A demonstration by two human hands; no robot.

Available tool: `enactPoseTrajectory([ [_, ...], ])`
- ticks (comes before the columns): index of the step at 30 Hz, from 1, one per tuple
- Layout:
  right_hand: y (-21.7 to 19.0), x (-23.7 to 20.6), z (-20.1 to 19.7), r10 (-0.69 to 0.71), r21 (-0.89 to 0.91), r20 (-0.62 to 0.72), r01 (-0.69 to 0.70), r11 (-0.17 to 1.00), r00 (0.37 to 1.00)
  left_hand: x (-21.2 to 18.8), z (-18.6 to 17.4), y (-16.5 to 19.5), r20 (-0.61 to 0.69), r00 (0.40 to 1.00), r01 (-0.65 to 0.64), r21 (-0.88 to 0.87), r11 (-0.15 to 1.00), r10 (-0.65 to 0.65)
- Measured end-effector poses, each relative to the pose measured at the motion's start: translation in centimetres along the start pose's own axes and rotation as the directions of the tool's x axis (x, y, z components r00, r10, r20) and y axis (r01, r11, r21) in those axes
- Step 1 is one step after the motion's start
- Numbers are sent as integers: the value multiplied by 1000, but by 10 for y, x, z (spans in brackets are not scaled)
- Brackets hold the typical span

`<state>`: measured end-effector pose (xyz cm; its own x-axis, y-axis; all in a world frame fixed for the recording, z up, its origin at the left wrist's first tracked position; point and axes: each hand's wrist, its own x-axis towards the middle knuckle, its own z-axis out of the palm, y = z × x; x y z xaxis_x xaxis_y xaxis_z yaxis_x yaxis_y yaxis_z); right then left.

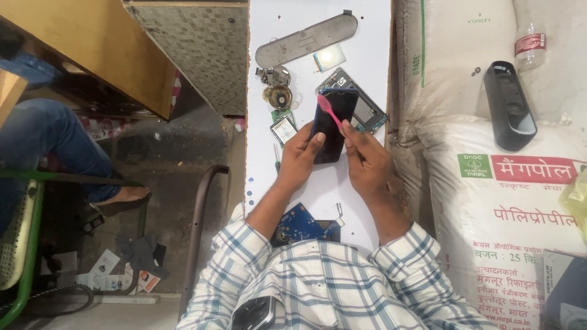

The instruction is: The person works at a repair bench handling a disassembled mobile phone, lifting and repositioning the phone body and its separated back cover and battery among other phone parts. They use a screwdriver on the phone, then hold the phone and scrub its screen and surface with a toothbrush.

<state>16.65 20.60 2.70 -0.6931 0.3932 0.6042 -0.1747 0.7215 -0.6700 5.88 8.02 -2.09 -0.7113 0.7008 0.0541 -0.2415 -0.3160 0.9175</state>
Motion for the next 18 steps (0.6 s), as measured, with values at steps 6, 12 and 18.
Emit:
enactPoseTrajectory([
  [6, 2, 3, 1, 112, 7, -132, -112, 994, 985, 3, -2, -7, 3, 1000, -5, -75, 997, 5],
  [12, 3, 3, -3, 98, 28, -68, -96, 995, 993, 5, -4, -8, -24, 999, -36, -106, 994, 33],
  [18, 0, 2, 0, -11, -41, 78, 14, 999, 997, 4, -5, -8, 18, 999, -44, -142, 989, 47],
])
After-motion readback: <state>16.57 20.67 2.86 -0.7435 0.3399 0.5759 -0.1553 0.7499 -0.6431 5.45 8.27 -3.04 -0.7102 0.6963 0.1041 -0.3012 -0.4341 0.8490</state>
